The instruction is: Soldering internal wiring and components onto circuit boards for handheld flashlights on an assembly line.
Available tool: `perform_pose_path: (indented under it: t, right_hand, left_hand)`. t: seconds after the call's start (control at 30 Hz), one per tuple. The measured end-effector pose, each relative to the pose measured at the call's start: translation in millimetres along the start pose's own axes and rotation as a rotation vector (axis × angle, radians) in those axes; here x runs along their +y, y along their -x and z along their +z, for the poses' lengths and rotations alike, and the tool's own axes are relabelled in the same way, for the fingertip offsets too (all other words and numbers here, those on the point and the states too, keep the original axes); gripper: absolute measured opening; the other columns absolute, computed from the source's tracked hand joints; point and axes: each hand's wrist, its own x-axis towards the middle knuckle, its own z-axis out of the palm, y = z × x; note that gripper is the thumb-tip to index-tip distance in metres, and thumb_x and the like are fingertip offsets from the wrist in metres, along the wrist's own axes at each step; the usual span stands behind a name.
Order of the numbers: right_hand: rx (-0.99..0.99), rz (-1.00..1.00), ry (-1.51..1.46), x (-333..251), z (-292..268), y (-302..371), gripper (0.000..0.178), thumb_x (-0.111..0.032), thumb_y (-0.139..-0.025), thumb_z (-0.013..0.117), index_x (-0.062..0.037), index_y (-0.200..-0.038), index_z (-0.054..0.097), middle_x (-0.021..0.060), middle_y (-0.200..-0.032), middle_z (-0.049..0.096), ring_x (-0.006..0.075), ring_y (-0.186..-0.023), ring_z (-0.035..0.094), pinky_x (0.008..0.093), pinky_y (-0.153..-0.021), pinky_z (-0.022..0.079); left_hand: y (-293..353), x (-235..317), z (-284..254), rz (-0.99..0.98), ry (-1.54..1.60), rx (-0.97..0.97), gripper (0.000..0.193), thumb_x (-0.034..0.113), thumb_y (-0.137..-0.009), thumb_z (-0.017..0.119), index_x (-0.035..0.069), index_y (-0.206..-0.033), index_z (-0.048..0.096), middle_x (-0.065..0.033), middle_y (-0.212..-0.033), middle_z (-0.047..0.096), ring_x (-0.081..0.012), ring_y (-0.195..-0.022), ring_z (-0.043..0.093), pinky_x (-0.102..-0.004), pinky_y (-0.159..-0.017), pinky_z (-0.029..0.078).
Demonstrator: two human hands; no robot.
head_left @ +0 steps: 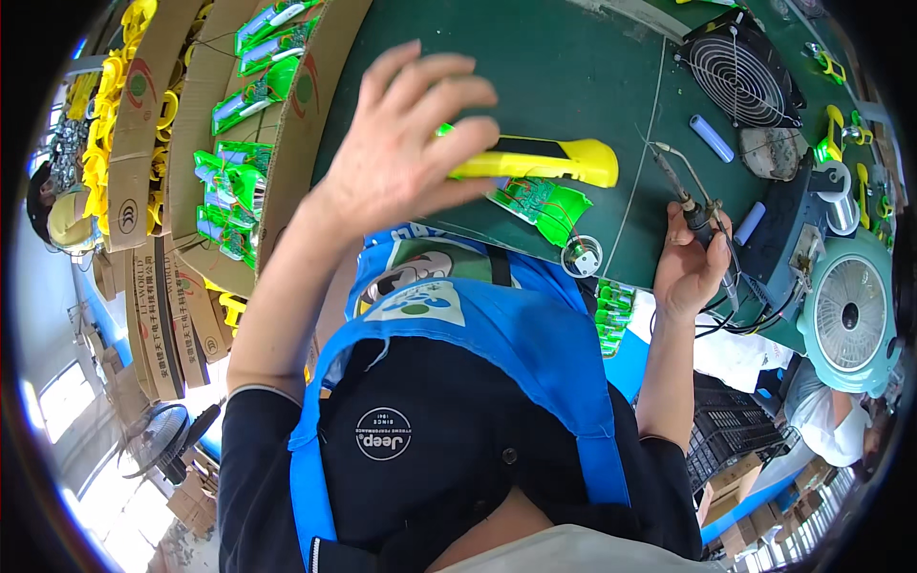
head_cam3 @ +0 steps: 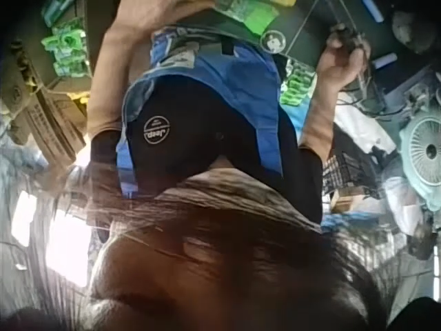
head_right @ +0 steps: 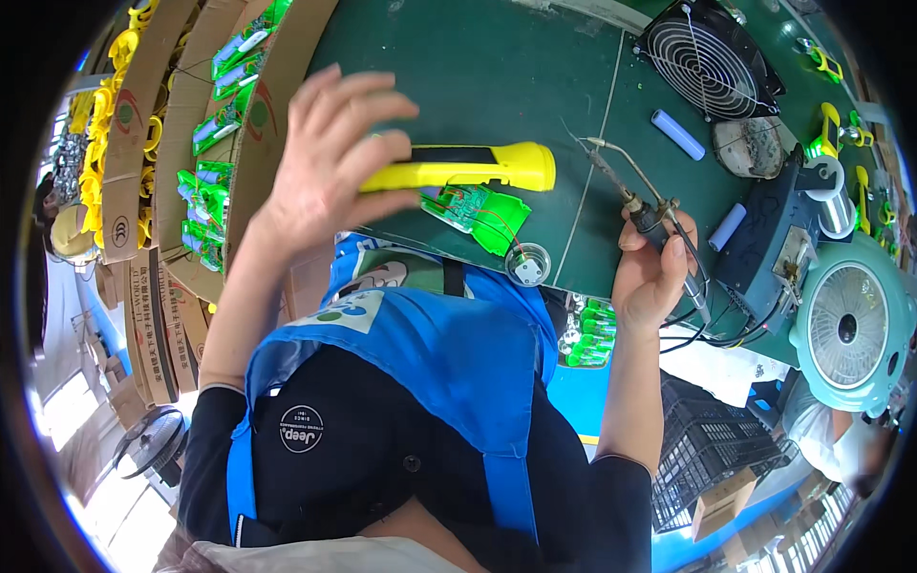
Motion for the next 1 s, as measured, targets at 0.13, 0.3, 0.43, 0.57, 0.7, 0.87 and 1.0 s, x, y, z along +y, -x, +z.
perform_pose_path:
  t: [0.13,0.3,0.43,0.57,0.7,0.87,1.0]
  right_hand:
    - [0.044,-0.028,-0.028,2.5,5.8,1.3,0.033,-0.032,-0.089,0.057,-0.0008,-0.099,0.050,0.0133,-0.079,0.057,0.0182,-0.072,0.052,0.0279,-0.068,0.042]
    - [0.077,-0.040,-0.015,-3.2,7.3,3.9,0.034,-0.030,-0.089,0.059,0.0005,-0.099,0.047,0.0121,-0.077,0.056,0.0169,-0.066,0.053,0.0283,-0.061,0.043]
    - [0.078,-0.014,0.017,0.4,10.2,-2.0,0.033,-0.028,-0.089,0.058,0.0015,-0.099,0.047,0.0121,-0.074,0.055,0.0176,-0.066,0.053,0.0297,-0.064,0.045]
    - [0.079,-0.008,-0.008,-1.9,10.4,-2.7,0.032,-0.026,-0.089,0.059,0.0014,-0.099,0.047,0.0126,-0.079,0.056,0.0186,-0.070,0.055,0.0306,-0.067,0.046]
    - [0.089,0.007,-0.034,-0.3,13.8,-2.7,0.031,-0.025,-0.088,0.060,0.0010,-0.099,0.048,0.0113,-0.081,0.056,0.0190,-0.071,0.056,0.0305,-0.068,0.046]
    - [0.198,-0.022,-0.040,10.8,1.8,0.6,0.032,-0.023,-0.089,0.061,0.0004,-0.109,0.052,0.0131,-0.096,0.059,0.0191,-0.076,0.058,0.0274,-0.064,0.046]
    - [0.133,-0.063,-0.126,9.2,-16.6,5.5,0.023,-0.024,-0.093,0.055,-0.0047,-0.104,0.051,0.0082,-0.102,0.055,0.0169,-0.083,0.051,0.0318,-0.080,0.046]
  left_hand:
    - [42.2,7.2,25.2,-0.115,0.080,-0.048,0.053,0.008,-0.066,0.071,0.015,-0.115,0.053,-0.0108,-0.112,0.056,-0.0323,-0.108,0.053,-0.0450,-0.091,0.043]
    - [-26.5,-22.0,34.1,-0.359,0.106,0.271,0.052,0.003,-0.068,0.073,0.008,-0.113,0.047,-0.0126,-0.105,0.057,-0.0354,-0.096,0.054,-0.0438,-0.080,0.041]
    - [-132.3,-98.5,72.6,-0.425,0.109,0.420,0.050,0.006,-0.072,0.074,0.014,-0.111,0.043,-0.0152,-0.098,0.058,-0.0386,-0.088,0.054,-0.0476,-0.076,0.041]
    - [-205.1,-140.9,99.2,-0.701,-0.064,0.229,0.051,0.017,-0.076,0.072,0.018,-0.116,0.042,-0.0142,-0.111,0.053,-0.0349,-0.106,0.050,-0.0464,-0.087,0.040]
    - [-198.7,-147.0,99.2,-0.779,-0.106,0.109,0.066,0.036,-0.072,0.075,0.022,-0.127,0.041,-0.0144,-0.126,0.043,-0.0334,-0.117,0.042,-0.0481,-0.095,0.037]
    - [-159.1,-102.5,38.7,-0.434,-0.148,0.260,0.060,0.029,-0.068,0.076,0.015,-0.120,0.052,-0.0129,-0.123,0.049,-0.0339,-0.114,0.047,-0.0471,-0.094,0.041]
    - [-94.4,-68.4,-79.8,-0.100,-0.169,0.432,0.050,0.013,-0.069,0.072,0.014,-0.116,0.054,-0.0122,-0.122,0.049,-0.0351,-0.117,0.045,-0.0461,-0.097,0.038]
